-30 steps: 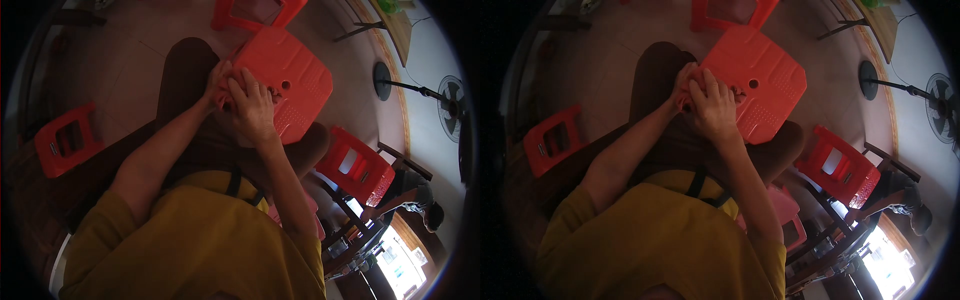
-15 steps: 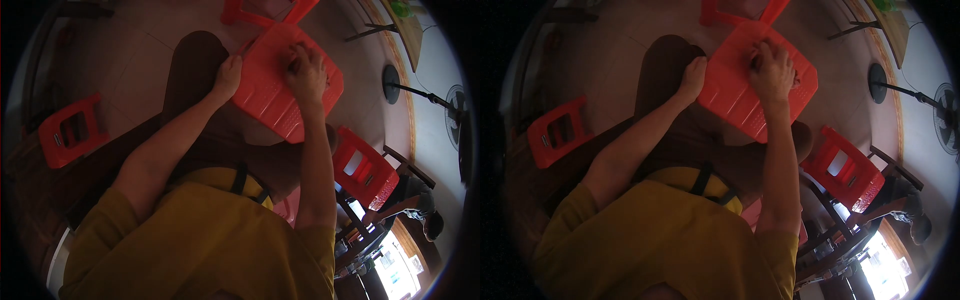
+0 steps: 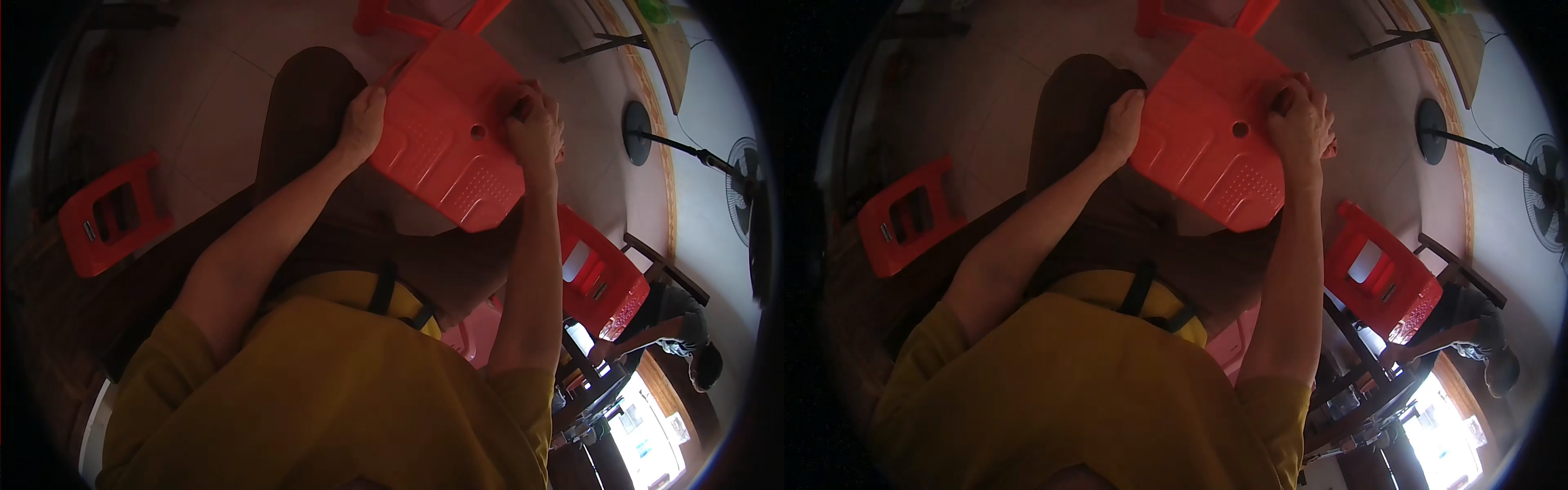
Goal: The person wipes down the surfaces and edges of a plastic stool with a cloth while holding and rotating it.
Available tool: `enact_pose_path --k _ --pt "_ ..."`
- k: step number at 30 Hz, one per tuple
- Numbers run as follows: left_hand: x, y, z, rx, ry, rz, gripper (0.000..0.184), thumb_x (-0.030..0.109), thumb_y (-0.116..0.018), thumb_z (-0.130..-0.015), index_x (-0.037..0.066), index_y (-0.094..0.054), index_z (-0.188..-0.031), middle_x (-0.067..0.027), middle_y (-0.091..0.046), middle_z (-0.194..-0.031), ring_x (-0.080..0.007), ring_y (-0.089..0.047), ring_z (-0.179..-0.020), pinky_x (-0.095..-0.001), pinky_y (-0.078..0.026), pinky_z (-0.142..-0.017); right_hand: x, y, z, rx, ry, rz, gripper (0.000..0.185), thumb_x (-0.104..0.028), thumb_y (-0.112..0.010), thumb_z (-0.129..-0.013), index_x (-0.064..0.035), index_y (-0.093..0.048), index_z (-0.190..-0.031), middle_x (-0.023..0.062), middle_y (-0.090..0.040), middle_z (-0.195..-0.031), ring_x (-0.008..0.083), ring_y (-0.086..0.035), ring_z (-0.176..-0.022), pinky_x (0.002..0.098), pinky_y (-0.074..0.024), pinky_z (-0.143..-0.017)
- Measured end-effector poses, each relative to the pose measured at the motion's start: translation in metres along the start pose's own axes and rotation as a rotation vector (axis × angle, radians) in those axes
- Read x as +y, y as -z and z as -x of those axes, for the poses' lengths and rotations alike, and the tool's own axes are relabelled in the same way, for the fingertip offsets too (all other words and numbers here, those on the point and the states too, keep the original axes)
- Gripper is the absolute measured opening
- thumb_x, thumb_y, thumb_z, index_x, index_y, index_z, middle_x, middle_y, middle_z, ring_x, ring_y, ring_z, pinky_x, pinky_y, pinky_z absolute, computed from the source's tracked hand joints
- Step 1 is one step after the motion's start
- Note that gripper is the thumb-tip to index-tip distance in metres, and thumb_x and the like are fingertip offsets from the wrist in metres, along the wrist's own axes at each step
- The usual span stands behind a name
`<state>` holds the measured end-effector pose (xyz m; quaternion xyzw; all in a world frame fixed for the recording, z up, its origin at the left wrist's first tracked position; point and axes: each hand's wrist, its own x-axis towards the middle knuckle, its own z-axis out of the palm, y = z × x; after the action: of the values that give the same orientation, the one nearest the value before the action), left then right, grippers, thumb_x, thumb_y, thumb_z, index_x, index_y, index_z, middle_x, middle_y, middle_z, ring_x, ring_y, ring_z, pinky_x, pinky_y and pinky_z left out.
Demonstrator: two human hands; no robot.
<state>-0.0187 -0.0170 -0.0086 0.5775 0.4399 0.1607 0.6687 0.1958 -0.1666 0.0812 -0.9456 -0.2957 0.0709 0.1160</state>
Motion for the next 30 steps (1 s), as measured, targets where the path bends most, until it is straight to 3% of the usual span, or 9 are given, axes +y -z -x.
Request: enact_pose_path --k 9,11,12,14,20,22,25,30 --pt "0.001 -0.004 0.0 0.052 -0.004 -0.003 0.037 0.032 -0.041 -0.102 0.002 -0.062 -0.1 -0.0028 -0.059 -0.087 -0.0121 -0.052 -0.085 -0.0308 -0.044 -0.083 -0.019 -0.004 0.071 -0.021 0.178 0.003 0.049 -0.016 -0.07 -0.075 -0.0236 -0.066 -0.123 0.0061 -0.055 -0.132 0.0407 -0.053 -0.117 0.0554 -0.0441 -0.092" --pt "-0.003 -0.003 -0.003 0.052 -0.014 -0.001 0.042 0.034 -0.043 -0.1 -0.004 -0.061 -0.102 -0.0126 -0.063 -0.088 -0.0187 -0.056 -0.085 -0.0345 -0.046 -0.082 -0.024 -0.004 0.089 -0.033 0.187 0.024 0.048 -0.015 -0.07 -0.074 -0.0228 -0.067 -0.121 0.0057 -0.055 -0.132 0.0392 -0.054 -0.114 0.0541 -0.045 -0.089" --pt "-0.005 -0.003 -0.004 0.049 -0.015 0.001 0.042 0.034 -0.043 -0.1 -0.004 -0.061 -0.102 -0.0126 -0.063 -0.088 -0.0187 -0.056 -0.085 -0.0345 -0.046 -0.082 -0.027 -0.004 0.099 -0.036 0.208 0.014 0.048 -0.014 -0.071 -0.073 -0.0221 -0.067 -0.12 0.0052 -0.055 -0.131 0.0378 -0.054 -0.113 0.0532 -0.0449 -0.088" --pt "-0.009 -0.003 -0.005 0.019 -0.036 0.051 0.037 0.032 -0.041 -0.101 0.0 -0.06 -0.098 -0.004 -0.059 -0.091 -0.0126 -0.052 -0.087 -0.031 -0.043 -0.084 -0.032 -0.003 0.116 -0.04 0.229 0.007 0.048 -0.014 -0.071 -0.072 -0.0214 -0.068 -0.119 0.0046 -0.056 -0.131 0.0364 -0.054 -0.111 0.0523 -0.0448 -0.087" --pt "0.004 0.001 -0.002 -0.011 -0.05 -0.063 0.039 0.033 -0.039 -0.1 -0.001 -0.058 -0.1 -0.0073 -0.06 -0.097 -0.0164 -0.053 -0.093 -0.0332 -0.042 -0.088 -0.041 -0.01 0.153 -0.013 0.287 0.049 0.052 -0.011 -0.07 -0.072 -0.0205 -0.065 -0.122 0.0057 -0.053 -0.135 0.0347 -0.053 -0.112 0.0517 -0.043 -0.09" --pt "-0.002 0.002 -0.007 -0.02 -0.049 -0.048 0.04 0.034 -0.039 -0.1 -0.001 -0.058 -0.101 -0.0083 -0.06 -0.099 -0.0173 -0.053 -0.095 -0.0333 -0.042 -0.089 -0.047 -0.008 0.158 -0.018 0.268 0.096 0.063 -0.009 -0.073 -0.067 -0.0194 -0.061 -0.128 0.0061 -0.05 -0.14 0.0351 -0.052 -0.116 0.0497 -0.0426 -0.093" --pt "0.002 -0.001 -0.005 -0.029 -0.025 -0.019 0.042 0.034 -0.039 -0.099 -0.002 -0.059 -0.104 -0.0098 -0.061 -0.103 -0.0186 -0.054 -0.098 -0.0334 -0.042 -0.091 -0.049 -0.013 0.168 0.028 0.297 0.031 0.054 -0.013 -0.07 -0.073 -0.02 -0.061 -0.126 0.0076 -0.051 -0.137 0.035 -0.051 -0.114 0.0523 -0.043 -0.09" --pt "0.004 0.0 -0.004 -0.028 0.03 -0.008 0.043 0.035 -0.039 -0.098 -0.002 -0.058 -0.107 -0.011 -0.061 -0.106 -0.019 -0.054 -0.101 -0.033 -0.042 -0.092 -0.045 -0.003 0.17 -0.032 0.338 0.037 0.056 -0.008 -0.071 -0.071 -0.0172 -0.062 -0.126 0.0075 -0.053 -0.134 0.0355 -0.055 -0.109 0.0489 -0.0444 -0.089"
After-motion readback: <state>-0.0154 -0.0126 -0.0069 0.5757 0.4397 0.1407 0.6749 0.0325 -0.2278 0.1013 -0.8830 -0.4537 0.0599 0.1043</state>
